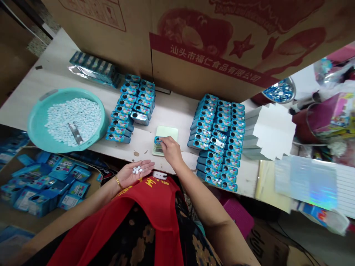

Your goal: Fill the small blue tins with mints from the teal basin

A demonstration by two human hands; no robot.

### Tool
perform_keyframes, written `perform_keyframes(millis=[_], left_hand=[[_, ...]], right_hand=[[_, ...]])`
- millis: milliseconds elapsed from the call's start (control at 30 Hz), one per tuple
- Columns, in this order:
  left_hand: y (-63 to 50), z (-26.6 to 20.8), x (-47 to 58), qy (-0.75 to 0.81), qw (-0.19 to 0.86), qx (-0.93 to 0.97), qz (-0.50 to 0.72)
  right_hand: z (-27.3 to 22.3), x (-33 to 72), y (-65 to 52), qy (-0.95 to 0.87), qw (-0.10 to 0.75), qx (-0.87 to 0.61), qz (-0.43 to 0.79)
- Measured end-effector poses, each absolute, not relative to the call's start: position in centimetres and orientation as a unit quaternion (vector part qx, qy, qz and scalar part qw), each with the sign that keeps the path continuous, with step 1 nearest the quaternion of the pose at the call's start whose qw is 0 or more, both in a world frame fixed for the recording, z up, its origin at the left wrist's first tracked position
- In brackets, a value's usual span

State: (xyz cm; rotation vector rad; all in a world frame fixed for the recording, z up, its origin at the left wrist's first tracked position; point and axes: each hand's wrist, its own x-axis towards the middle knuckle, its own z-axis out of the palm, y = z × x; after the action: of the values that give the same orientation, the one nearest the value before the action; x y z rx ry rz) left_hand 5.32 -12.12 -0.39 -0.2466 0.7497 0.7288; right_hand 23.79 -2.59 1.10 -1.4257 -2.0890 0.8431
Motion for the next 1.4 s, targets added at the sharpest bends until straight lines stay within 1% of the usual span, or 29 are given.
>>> perform_keyframes(millis=[67, 200, 300, 467, 733, 833, 900, 933, 1000, 1067, 1133, 1300, 1400], left_hand=[[-12.2, -0.4, 5.2, 0.365, 0.854, -0.116, 0.352], [-12.3, -0.5, 5.4, 0.365, 0.857, -0.085, 0.354], [-12.4, -0.7, 5.7, 0.359, 0.867, -0.045, 0.342], [-12.4, -0.6, 5.9, 0.346, 0.882, -0.013, 0.321], [-12.3, -0.3, 6.4, 0.359, 0.877, 0.026, 0.32], [-12.2, -0.2, 6.4, 0.369, 0.87, 0.007, 0.327], [-12.2, -0.1, 6.0, 0.377, 0.867, -0.016, 0.325], [-12.2, -0.1, 5.8, 0.382, 0.864, -0.026, 0.327], [-12.2, -0.1, 5.2, 0.389, 0.855, -0.038, 0.341], [-12.5, -0.1, 4.4, 0.394, 0.844, -0.048, 0.361], [-12.7, -0.1, 3.5, 0.4, 0.833, -0.059, 0.378], [-13.3, 0.3, 1.4, 0.417, 0.808, -0.074, 0.409], [-13.4, 0.4, 0.6, 0.429, 0.795, -0.079, 0.422]], right_hand=[[1.4, 24.2, -4.5, -0.759, 0.239, -0.513, 0.322], [2.3, 24.2, -8.9, -0.802, 0.153, -0.413, 0.404], [2.7, 23.6, -10.6, -0.807, 0.126, -0.383, 0.431], [2.7, 23.3, -10.5, -0.82, 0.106, -0.391, 0.403], [2.7, 22.6, -10.2, -0.836, 0.11, -0.394, 0.366], [2.5, 23.1, -8.7, -0.85, 0.146, -0.399, 0.313], [2.2, 24.0, -6.8, -0.844, 0.171, -0.436, 0.261], [1.9, 24.6, -5.7, -0.839, 0.168, -0.461, 0.237], [1.2, 25.4, -3.5, -0.832, 0.131, -0.498, 0.205], [0.6, 25.7, -1.7, -0.837, 0.083, -0.504, 0.197], [0.5, 24.9, -0.3, -0.848, 0.06, -0.49, 0.196], [1.3, 19.1, 2.5, -0.862, 0.067, -0.469, 0.179], [1.0, 14.8, 4.1, -0.862, 0.083, -0.467, 0.182]])
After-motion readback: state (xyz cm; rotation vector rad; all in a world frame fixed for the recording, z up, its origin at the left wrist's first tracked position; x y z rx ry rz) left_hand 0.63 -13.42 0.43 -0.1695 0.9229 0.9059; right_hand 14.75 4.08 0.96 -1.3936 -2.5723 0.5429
